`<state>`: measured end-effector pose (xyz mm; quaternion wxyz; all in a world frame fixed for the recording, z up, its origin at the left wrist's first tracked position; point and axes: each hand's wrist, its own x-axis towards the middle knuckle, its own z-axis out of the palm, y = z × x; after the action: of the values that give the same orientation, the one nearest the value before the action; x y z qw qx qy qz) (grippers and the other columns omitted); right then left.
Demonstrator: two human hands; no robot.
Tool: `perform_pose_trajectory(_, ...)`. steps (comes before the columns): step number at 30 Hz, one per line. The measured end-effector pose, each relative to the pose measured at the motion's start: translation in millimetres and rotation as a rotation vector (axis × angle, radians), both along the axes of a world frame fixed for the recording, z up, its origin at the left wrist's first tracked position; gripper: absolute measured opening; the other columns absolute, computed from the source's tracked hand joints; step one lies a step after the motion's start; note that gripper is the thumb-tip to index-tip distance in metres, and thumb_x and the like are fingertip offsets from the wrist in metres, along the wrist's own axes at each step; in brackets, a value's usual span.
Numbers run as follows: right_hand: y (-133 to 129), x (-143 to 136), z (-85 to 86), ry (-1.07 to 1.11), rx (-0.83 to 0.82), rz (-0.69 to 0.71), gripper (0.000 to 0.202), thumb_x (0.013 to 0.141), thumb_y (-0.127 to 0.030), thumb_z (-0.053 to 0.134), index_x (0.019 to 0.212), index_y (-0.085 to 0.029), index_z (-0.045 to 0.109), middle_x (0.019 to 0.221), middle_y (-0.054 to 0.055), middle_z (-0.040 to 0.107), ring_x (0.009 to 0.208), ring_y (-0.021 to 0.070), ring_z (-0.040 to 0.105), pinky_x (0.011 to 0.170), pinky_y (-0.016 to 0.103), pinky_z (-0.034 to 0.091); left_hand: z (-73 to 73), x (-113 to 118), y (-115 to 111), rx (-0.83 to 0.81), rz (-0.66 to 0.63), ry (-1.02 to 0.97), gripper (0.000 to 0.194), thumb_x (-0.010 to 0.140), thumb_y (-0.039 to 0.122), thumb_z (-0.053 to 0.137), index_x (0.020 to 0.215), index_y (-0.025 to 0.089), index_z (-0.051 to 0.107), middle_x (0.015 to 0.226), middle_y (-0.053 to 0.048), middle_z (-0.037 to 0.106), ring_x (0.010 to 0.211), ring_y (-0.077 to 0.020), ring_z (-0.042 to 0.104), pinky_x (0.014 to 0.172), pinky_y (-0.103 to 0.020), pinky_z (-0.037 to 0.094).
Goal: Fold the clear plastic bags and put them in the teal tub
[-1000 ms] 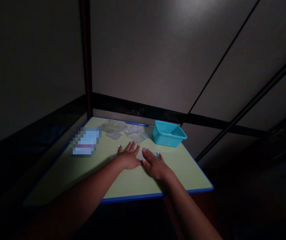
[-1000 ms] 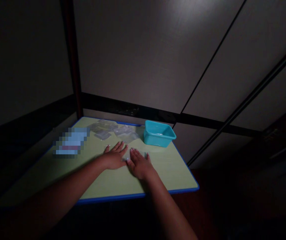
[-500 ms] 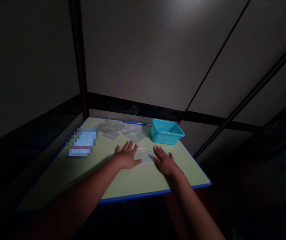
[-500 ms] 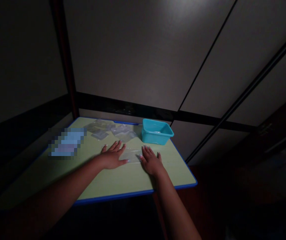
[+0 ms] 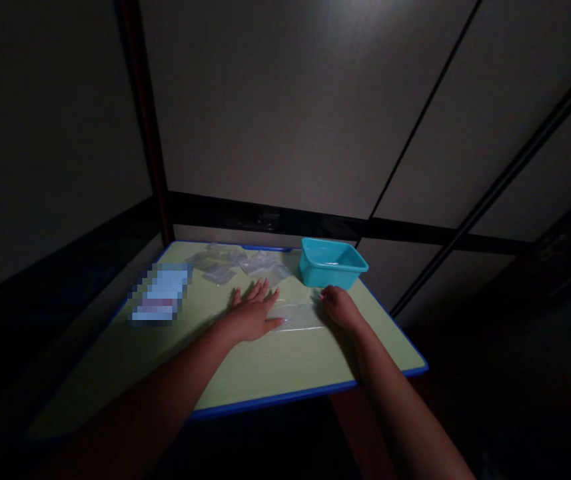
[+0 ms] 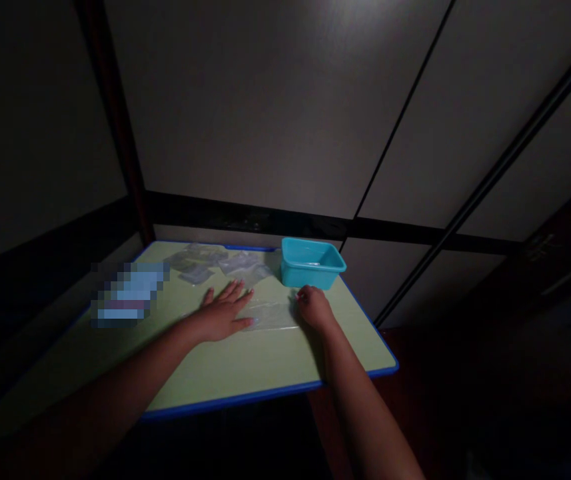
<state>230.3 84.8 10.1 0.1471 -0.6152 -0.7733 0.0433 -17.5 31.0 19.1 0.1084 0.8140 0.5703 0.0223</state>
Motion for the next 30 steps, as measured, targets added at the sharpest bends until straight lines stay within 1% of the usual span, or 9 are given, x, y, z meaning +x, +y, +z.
perform_pose_trajectory(3,-2,-1,-5.2,0.044,0.009,-0.025,0.020,0.085,-0.030,0.051,0.095,-0.017,0.062,0.097,0.008,0.063,0.085,0.0171,0.054,0.071,0.026,0.037,-2.2,1,-1,0.001,-0.055,0.001,0.071,0.085,0.060,0.037,0.145,0.028,0.014,0.152,-0.007,-0.001,0.139,-0.0290,-0.005,0.103,-0.063,0.004)
perform_pose_trajectory(6,-8,-5,-5.0,0.037,0.009,-0.021,0.026,0.082,-0.039,0.057,0.100,-0.020,0.061,0.102,0.007,0.059,0.091,0.0187,0.052,0.073,0.027,0.036,-5.4,1,-2,0.006,-0.091,0.007,0.070,0.085,0.060,0.038,0.145,0.031,0.015,0.152,-0.007,-0.002,0.139,-0.0290,-0.006,0.103,-0.063,0.003)
perform_pose_trajectory(10,-12,-12,-1.7,-0.011,-0.009,-0.021,0.026,0.080,-0.042,0.060,0.097,-0.023,0.060,0.105,0.006,0.056,0.098,0.0213,0.048,0.075,0.030,0.034,-7.3,2,-2,0.007,-0.106,0.012,0.068,0.084,0.061,0.039,0.144,0.036,0.016,0.151,-0.007,-0.004,0.138,-0.0283,-0.007,0.102,-0.064,0.005)
perform_pose_trajectory(16,-13,-19,-2.2,-0.076,-0.019,-0.011,0.026,0.083,-0.045,0.055,0.093,-0.021,0.058,0.104,0.007,0.055,0.100,0.0234,0.045,0.073,0.031,0.032,-7.2,2,-3,-0.017,-0.089,0.026,0.071,0.084,0.063,0.037,0.144,0.032,0.016,0.151,-0.010,-0.004,0.138,-0.0283,-0.008,0.102,-0.064,0.004)
perform_pose_trajectory(21,-15,-20,-2.7,-0.099,-0.022,0.022,0.027,0.085,-0.045,0.052,0.089,-0.020,0.059,0.102,0.008,0.055,0.098,0.0235,0.044,0.071,0.031,0.032,-8.2,2,-2,-0.041,-0.089,0.031,0.073,0.084,0.063,0.037,0.145,0.029,0.015,0.151,-0.010,-0.005,0.138,-0.0297,-0.009,0.102,-0.064,0.004)
perform_pose_trajectory(25,-16,-20,-2.3,-0.073,-0.015,0.050,0.023,0.087,-0.041,0.051,0.089,-0.020,0.059,0.100,0.007,0.056,0.096,0.0225,0.044,0.069,0.030,0.030,-7.1,2,-2,-0.072,-0.076,0.040,0.075,0.084,0.063,0.036,0.146,0.028,0.011,0.151,-0.011,-0.006,0.138,-0.0292,-0.009,0.101,-0.065,0.005)
perform_pose_trajectory(30,-14,-21,-3.6,-0.065,-0.018,0.045,0.020,0.088,-0.036,0.050,0.090,-0.019,0.060,0.098,0.008,0.057,0.094,0.0219,0.044,0.068,0.029,0.028,-5.9,2,-3,-0.073,-0.079,0.056,0.077,0.084,0.063,0.034,0.146,0.026,0.007,0.151,-0.011,-0.005,0.138,-0.0293,-0.008,0.102,-0.064,0.006)
